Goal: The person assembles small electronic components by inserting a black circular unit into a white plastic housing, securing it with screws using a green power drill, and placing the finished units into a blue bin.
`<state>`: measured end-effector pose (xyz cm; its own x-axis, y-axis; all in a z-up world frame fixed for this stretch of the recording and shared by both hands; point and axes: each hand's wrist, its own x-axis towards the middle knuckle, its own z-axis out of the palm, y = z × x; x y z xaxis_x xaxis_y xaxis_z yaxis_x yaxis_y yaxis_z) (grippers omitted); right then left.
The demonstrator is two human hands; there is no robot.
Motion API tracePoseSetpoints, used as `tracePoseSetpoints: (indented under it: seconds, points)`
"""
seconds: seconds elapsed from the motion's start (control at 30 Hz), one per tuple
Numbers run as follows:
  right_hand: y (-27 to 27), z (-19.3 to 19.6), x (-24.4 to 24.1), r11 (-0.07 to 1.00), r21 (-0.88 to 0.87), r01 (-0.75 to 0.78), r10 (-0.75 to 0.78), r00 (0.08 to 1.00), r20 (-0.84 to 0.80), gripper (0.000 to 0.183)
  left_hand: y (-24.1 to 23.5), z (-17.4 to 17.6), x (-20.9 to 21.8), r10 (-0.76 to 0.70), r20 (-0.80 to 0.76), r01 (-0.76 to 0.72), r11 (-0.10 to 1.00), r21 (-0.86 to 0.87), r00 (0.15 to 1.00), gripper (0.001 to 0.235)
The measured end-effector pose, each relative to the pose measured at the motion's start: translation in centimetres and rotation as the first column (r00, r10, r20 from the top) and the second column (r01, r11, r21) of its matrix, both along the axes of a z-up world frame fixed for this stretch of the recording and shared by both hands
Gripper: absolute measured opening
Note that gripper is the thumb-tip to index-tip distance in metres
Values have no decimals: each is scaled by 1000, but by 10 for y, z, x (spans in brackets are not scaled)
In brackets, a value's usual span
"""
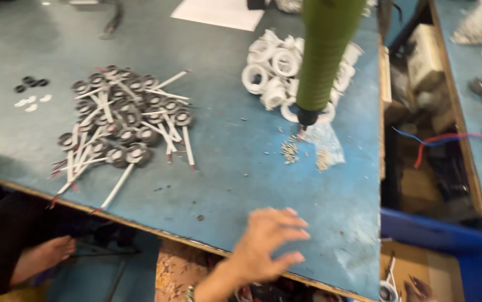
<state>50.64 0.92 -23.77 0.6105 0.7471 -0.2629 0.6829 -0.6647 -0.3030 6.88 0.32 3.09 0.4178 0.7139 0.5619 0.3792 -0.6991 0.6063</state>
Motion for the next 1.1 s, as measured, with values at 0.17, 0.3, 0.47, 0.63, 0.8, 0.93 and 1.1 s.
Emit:
tracePoseSetpoints:
  seconds: [0.17, 0.3, 0.47, 0.63, 0.8, 0.93, 1.1]
  points:
    - [39, 43, 2, 994, 108, 11, -1, 996, -92, 46, 52, 12, -113, 442, 151, -440, 897, -47, 884, 26]
    - [50, 68, 21, 929, 368, -44, 160, 944, -289, 42, 117, 13, -181, 676, 5, -675, 735, 64, 737, 30]
    - [61, 81, 5, 690, 714, -120, 592, 660, -462, 38, 214, -4, -202, 795, -503, -825, 509, 246, 340, 62]
    - [42, 75, -87, 439, 872, -216, 874, 329, -359, 38, 251, -13, -195, 807, -557, -800, 462, 384, 198, 58]
    - [32, 100, -129, 717, 682, -142, 661, 449, -602, 32, 216, 5, -182, 720, -518, -662, 668, 339, 461, 47]
    - [35, 111, -131, 796, 595, -109, 555, 522, -648, 31, 155, 25, -129, 311, -431, -317, 946, 60, 847, 45]
    - [38, 85, -129, 776, 630, -30, 556, 504, -661, 28, 95, 29, -60, -63, -482, 86, 996, 25, 874, 62]
